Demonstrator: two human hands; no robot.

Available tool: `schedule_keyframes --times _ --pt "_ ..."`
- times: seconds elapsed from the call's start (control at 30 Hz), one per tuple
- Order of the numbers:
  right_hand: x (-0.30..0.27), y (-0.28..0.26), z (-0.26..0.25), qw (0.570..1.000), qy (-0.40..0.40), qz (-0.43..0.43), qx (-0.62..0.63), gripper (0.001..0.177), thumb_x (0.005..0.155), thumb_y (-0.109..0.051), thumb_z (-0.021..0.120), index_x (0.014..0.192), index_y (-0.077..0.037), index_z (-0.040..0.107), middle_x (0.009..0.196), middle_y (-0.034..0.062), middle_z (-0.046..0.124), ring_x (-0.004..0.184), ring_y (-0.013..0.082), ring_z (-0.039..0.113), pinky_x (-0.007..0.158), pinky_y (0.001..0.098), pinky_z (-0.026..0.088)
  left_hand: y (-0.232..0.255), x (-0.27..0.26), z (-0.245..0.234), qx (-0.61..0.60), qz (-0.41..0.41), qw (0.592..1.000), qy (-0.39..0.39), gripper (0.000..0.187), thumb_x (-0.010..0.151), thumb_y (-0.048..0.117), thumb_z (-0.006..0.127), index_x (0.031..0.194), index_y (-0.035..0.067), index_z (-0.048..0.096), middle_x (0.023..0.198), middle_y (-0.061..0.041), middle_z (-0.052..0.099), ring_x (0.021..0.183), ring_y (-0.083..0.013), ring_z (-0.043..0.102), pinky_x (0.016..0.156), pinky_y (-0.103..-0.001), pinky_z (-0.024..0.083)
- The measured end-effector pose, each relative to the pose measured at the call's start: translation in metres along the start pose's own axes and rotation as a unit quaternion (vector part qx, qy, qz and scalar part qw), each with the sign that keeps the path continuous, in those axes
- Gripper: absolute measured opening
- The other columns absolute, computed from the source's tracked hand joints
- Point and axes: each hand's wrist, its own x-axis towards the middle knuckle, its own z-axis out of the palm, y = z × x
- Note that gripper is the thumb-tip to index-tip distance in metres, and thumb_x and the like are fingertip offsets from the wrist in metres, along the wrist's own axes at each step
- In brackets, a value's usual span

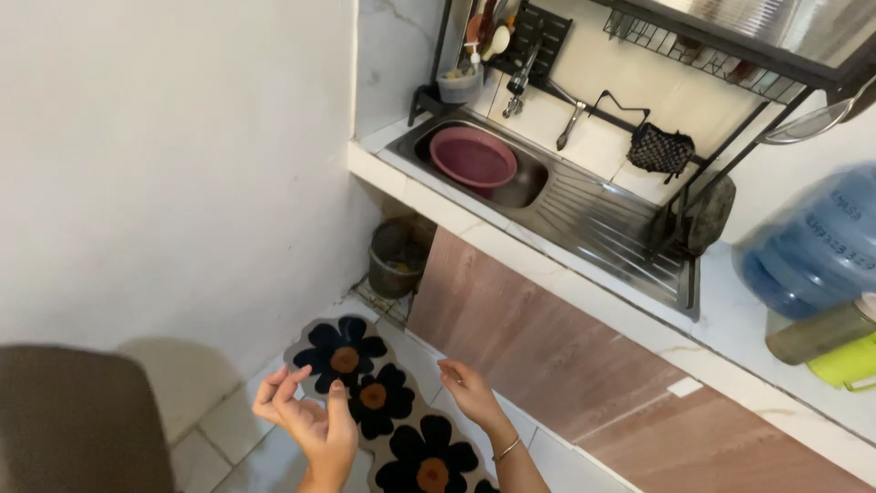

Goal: Wiping a dining table with a wet cloth.

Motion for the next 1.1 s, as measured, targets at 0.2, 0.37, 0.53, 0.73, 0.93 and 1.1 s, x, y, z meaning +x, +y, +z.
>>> schedule_keyframes --times 0.2,0.37,0.53,0.73,0.93,1.1 --pt "0.137 -0.042 -0.025 0.999 -0.004 -0.052 -0.015 0.033 0.099 -0.023 0.062 0.127 -0.007 0.067 0.122 0.0096 0.075 0.116 0.0198 0.069 0.100 0.0335 0.053 -0.084 0.023 0.075 0.046 -0.029 0.998 -0.038 0.040 0.084 -0.001 0.067 0.121 0.007 0.056 0.141 -0.018 0.044 0.134 -0.0312 0.044 0.119 -0.046 0.033" --pt "0.304 -0.060 -0.034 0.989 0.050 -0.118 -0.073 0.027 0.097 -0.022 0.065 0.120 -0.009 0.071 0.119 0.0072 0.075 0.113 0.0203 0.070 0.097 0.0344 0.054 -0.191 0.098 0.151 0.275 -0.163 0.853 -0.412 0.052 0.085 0.029 0.069 0.133 0.014 0.054 0.137 -0.011 0.057 0.128 -0.0329 0.053 0.110 -0.048 0.042" --pt "0.444 -0.086 -0.057 0.980 0.084 -0.131 -0.123 0.023 0.093 -0.020 0.067 0.112 -0.010 0.074 0.113 0.0068 0.076 0.107 0.0227 0.071 0.093 0.0341 0.054 -0.256 0.181 0.234 0.352 -0.270 0.452 -0.774 0.069 0.103 0.052 0.058 0.158 0.019 0.032 0.159 -0.013 0.036 0.142 -0.0364 0.043 0.117 -0.058 0.032" --pt "0.581 -0.114 -0.111 0.972 0.136 -0.114 -0.155 0.021 0.095 -0.027 0.066 0.106 -0.011 0.076 0.101 0.0115 0.077 0.092 0.0283 0.077 0.084 0.0413 0.057 -0.287 0.222 0.302 0.318 -0.242 0.518 -0.756 0.066 0.099 0.043 0.061 0.151 0.008 0.042 0.145 -0.018 0.052 0.130 -0.0357 0.056 0.110 -0.046 0.046" --pt "0.739 -0.104 -0.168 0.896 0.259 -0.247 -0.265 0.016 0.091 -0.025 0.069 0.094 -0.014 0.079 0.104 0.0099 0.076 0.107 0.0379 0.063 0.091 0.0494 0.048 -0.316 0.265 0.376 0.314 -0.206 0.615 -0.693 0.058 0.096 0.041 0.061 0.146 0.014 0.049 0.140 -0.014 0.057 0.125 -0.0335 0.059 0.105 -0.045 0.048" --pt "0.843 -0.114 -0.201 0.856 0.280 -0.212 -0.380 0.023 0.086 -0.034 0.071 0.107 -0.030 0.081 0.134 0.0161 0.060 0.131 0.0432 0.044 0.094 0.0727 0.032 -0.379 0.269 0.447 0.346 -0.273 0.563 -0.699 0.062 0.101 0.044 0.062 0.152 0.016 0.040 0.145 -0.014 0.050 0.133 -0.0337 0.052 0.112 -0.046 0.043"
